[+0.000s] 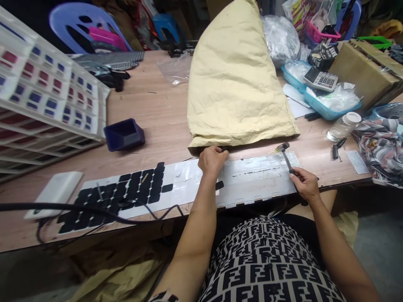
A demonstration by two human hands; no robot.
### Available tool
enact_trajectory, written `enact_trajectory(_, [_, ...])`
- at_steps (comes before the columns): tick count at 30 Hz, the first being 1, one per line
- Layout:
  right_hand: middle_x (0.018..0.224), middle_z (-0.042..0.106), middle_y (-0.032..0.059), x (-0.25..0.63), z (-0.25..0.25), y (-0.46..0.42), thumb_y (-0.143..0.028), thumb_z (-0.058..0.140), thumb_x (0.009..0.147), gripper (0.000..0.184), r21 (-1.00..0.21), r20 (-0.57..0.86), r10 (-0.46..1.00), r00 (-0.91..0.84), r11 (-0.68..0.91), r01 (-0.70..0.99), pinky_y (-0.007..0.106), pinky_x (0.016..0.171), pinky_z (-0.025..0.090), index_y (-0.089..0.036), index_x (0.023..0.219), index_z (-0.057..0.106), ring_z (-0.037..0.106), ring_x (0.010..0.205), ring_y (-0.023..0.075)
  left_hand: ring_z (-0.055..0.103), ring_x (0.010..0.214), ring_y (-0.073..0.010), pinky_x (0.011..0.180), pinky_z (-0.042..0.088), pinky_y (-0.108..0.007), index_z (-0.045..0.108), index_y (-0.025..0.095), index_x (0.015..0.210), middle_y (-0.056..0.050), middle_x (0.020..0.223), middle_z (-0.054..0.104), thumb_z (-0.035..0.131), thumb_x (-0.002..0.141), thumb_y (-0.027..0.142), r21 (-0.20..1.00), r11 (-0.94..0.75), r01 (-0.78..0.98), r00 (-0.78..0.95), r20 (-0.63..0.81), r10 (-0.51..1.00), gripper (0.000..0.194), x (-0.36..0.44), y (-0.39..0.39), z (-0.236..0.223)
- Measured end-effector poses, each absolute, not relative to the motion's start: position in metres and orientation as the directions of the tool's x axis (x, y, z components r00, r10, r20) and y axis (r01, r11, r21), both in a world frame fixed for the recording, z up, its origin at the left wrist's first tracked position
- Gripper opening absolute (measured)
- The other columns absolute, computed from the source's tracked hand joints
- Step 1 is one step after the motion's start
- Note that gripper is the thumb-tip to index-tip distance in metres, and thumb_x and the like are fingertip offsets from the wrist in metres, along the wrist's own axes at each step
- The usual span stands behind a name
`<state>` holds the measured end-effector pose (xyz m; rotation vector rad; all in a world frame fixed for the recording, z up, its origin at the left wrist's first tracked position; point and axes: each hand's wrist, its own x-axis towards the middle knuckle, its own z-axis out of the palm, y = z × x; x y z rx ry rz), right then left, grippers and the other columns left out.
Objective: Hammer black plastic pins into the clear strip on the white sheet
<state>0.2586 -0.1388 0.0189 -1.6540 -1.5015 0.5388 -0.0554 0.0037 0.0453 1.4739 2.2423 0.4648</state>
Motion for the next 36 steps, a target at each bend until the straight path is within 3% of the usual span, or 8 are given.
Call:
enact_trajectory(2, [0.078,0.07,0.0029,0.259,0.018,-0.139,-0.038,0.066,0.086,0.03,-0.794,0.206,0.959,0.194,0.048,0.606,0.027,0.057,0.052,-0.017,0.105,0.076,0.059,0.06,0.0144,0.064,0.084,-0.0247,0.071,0.046,-0.035,0.073,0.023,0.085,-0.005,0.089,0.072,0.071,0.073,0.035,0.525,0.261,0.81,-0.213,-0.153,0.965,0.017,-0.049,-0.02,0.048])
enact_trajectory(6, [0.079,0.07,0.003,0.26,0.016,-0.139,-0.038,0.066,0.086,0.03,-0.798,0.199,0.959,0.203,0.038,0.601,0.027,0.057,0.052,-0.017,0.105,0.076,0.059,0.06,0.0144,0.059,0.086,-0.0224,0.076,0.045,-0.035,0.071,0.021,0.083,-0.005,0.087,0.068,0.071,0.075,0.028,0.598,-0.176,0.782,0.223,-0.004,0.975,0.01,-0.02,-0.052,0.039])
enact_trajectory(9, [0.079,0.071,0.0031,0.259,0.016,-0.139,-0.038,0.066,0.086,0.03,-0.799,0.197,0.959,0.202,0.038,0.6,0.027,0.058,0.052,-0.018,0.106,0.076,0.059,0.059,0.0144,0.056,0.092,-0.0224,0.085,0.044,-0.036,0.071,0.022,0.088,-0.003,0.089,0.068,0.07,0.079,0.025,0.631,-0.347,0.694,0.365,0.108,0.925,0.01,0.0,-0.054,0.024])
enact_trajectory(16, [0.079,0.072,0.0038,0.257,0.021,-0.145,-0.037,0.065,0.086,0.029,-0.754,0.251,0.953,0.171,0.082,0.652,0.029,0.057,0.054,-0.018,0.106,0.075,0.058,0.058,0.0147,0.054,0.096,-0.0232,0.091,0.041,-0.039,0.075,0.025,0.094,-0.002,0.089,0.067,0.075,0.081,0.033,0.694,-0.296,0.656,0.318,0.101,0.943,0.015,0.013,-0.043,0.01])
enact_trajectory(22, [0.092,0.076,0.0075,0.247,0.042,-0.153,-0.034,0.065,0.087,0.025,-0.708,0.292,0.955,0.046,0.183,0.682,0.034,0.069,0.058,-0.02,0.106,0.075,0.068,0.072,0.0203,0.054,0.096,-0.0228,0.091,0.041,-0.039,0.076,0.025,0.093,-0.002,0.088,0.066,0.076,0.08,0.032,0.713,-0.271,0.647,0.306,0.083,0.948,0.015,0.014,-0.044,0.013])
enact_trajectory(29, [0.089,0.077,0.007,0.237,0.049,-0.154,-0.032,0.064,0.086,0.023,-0.684,0.268,0.962,-0.04,0.22,0.695,0.033,0.064,0.058,-0.021,0.102,0.076,0.067,0.066,0.0197,0.054,0.098,-0.0237,0.09,0.041,-0.04,0.076,0.027,0.094,-0.001,0.09,0.067,0.076,0.08,0.033,0.717,-0.274,0.641,0.31,0.085,0.947,0.016,0.014,-0.042,0.01])
enact_trajectory(36, [0.084,0.076,0.0066,0.229,0.052,-0.154,-0.032,0.065,0.086,0.025,-0.721,0.231,0.973,-0.008,0.176,0.67,0.031,0.059,0.056,-0.019,0.103,0.076,0.065,0.061,0.0181,0.054,0.096,-0.023,0.089,0.041,-0.039,0.076,0.027,0.092,-0.001,0.089,0.066,0.078,0.079,0.032,0.723,-0.27,0.635,0.302,0.089,0.949,0.014,0.015,-0.042,0.009])
